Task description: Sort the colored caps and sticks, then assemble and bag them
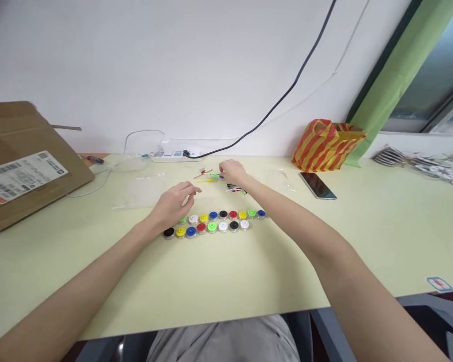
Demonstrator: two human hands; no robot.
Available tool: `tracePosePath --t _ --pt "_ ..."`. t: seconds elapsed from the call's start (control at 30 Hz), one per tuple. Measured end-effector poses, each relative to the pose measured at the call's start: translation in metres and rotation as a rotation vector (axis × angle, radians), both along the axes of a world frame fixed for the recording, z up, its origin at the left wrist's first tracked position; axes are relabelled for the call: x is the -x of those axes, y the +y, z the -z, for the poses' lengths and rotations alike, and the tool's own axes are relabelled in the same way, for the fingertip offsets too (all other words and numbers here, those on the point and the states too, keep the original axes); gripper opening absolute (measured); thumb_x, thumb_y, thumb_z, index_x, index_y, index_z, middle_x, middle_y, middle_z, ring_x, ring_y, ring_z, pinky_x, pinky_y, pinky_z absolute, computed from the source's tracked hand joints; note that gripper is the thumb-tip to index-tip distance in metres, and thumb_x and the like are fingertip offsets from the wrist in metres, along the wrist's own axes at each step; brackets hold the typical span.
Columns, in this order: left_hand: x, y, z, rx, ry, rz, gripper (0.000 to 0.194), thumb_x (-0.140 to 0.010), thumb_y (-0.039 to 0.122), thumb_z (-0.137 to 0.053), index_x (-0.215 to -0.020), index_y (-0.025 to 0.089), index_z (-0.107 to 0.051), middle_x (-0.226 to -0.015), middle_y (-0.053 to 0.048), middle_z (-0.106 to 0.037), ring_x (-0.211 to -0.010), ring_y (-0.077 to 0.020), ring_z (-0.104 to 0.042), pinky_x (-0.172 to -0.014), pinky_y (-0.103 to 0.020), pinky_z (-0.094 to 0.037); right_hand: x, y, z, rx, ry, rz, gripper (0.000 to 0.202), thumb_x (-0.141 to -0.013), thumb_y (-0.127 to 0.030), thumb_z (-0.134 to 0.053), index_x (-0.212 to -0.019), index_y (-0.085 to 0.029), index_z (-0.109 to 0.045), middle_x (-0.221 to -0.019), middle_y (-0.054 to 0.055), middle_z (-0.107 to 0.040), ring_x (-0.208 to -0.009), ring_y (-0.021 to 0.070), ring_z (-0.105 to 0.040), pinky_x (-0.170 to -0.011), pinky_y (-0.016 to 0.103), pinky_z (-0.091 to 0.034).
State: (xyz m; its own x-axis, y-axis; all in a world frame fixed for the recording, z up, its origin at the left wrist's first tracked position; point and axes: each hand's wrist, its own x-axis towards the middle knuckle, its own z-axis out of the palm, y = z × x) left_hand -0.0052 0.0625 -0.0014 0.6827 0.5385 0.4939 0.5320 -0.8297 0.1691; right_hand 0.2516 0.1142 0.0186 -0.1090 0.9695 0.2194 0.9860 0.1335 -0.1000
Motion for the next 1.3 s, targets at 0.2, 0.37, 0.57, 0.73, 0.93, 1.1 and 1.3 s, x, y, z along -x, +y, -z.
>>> tracePosePath --t 0.2,0.37,0.57,0.73,0.93,1.1,1.3 --pt "-0.002 -0.003 -0.001 0.010 0.019 0.023 0.033 -0.094 0.012 -0.042 -0.112 0.021 -0.067 -0.112 -0.008 -0.070 -0.105 -0.0238 -0.066 -0.090 -0.039 -0.053 -0.001 0.011 0.012 0.028 -0.063 -0.021 0.023 -0.097 -0.021 -0.055 -0.108 -0.013 -0.073 -0.115 0.018 -0.071 -0.108 0.0281 -0.062 -0.086 0.032 -0.043" --pt "-0.003 -0.004 -0.001 0.024 0.013 0.022 0.033 -0.095 0.012 -0.041 -0.113 0.021 -0.067 -0.112 -0.008 -0.069 -0.103 -0.0232 -0.067 -0.089 -0.038 -0.053 -0.006 0.006 0.009 0.057 -0.101 -0.062 0.026 -0.095 -0.019 -0.055 -0.112 -0.013 -0.073 -0.115 0.017 -0.072 -0.109 0.0280 -0.062 -0.088 0.033 -0.044" --pt "-0.003 -0.002 0.002 0.034 0.009 0.014 0.033 -0.095 0.014 -0.041 -0.115 0.022 -0.066 -0.110 -0.008 -0.069 -0.100 -0.0230 -0.066 -0.087 -0.037 -0.053 -0.004 0.007 0.004 0.076 -0.094 -0.146 0.035 -0.093 -0.023 -0.060 -0.125 -0.015 -0.070 -0.124 0.015 -0.070 -0.113 0.0272 -0.060 -0.090 0.033 -0.043" --pt "-0.003 -0.001 0.002 0.043 0.009 0.007 0.033 -0.096 0.017 -0.041 -0.116 0.022 -0.066 -0.109 -0.007 -0.069 -0.098 -0.0230 -0.066 -0.083 -0.037 -0.053 0.003 0.015 0.000 0.087 -0.044 -0.156 0.025 -0.090 -0.017 -0.059 -0.108 -0.014 -0.077 -0.114 0.014 -0.074 -0.104 0.0249 -0.064 -0.086 0.030 -0.043" --pt "-0.002 -0.001 0.001 0.044 0.004 0.001 0.034 -0.096 0.016 -0.040 -0.117 0.022 -0.066 -0.109 -0.007 -0.069 -0.099 -0.0230 -0.066 -0.082 -0.036 -0.052 0.005 0.019 -0.010 0.035 0.077 -0.142 0.023 -0.086 -0.012 -0.059 -0.099 -0.012 -0.078 -0.104 0.012 -0.077 -0.095 0.0215 -0.065 -0.082 0.027 -0.043" --pt "-0.002 -0.003 -0.003 0.077 -0.050 -0.021 0.031 -0.099 0.020 -0.040 -0.118 0.022 -0.065 -0.109 -0.007 -0.070 -0.098 -0.0227 -0.066 -0.084 -0.036 -0.051 0.011 -0.002 -0.024 -0.083 0.208 -0.125 0.021 -0.092 -0.014 -0.051 -0.100 -0.011 -0.071 -0.105 0.012 -0.076 -0.095 0.0195 -0.066 -0.083 0.025 -0.044" --pt "-0.009 -0.026 -0.019 0.270 -0.183 -0.069 0.038 -0.104 0.046 -0.043 -0.132 0.023 -0.055 -0.096 -0.003 -0.071 -0.092 -0.0209 -0.067 -0.083 -0.035 -0.050 0.028 -0.100 -0.021 -0.201 0.451 -0.207 0.022 -0.102 -0.018 -0.035 -0.116 -0.018 -0.051 -0.086 0.003 -0.074 -0.073 0.0152 -0.065 -0.071 0.024 -0.043"
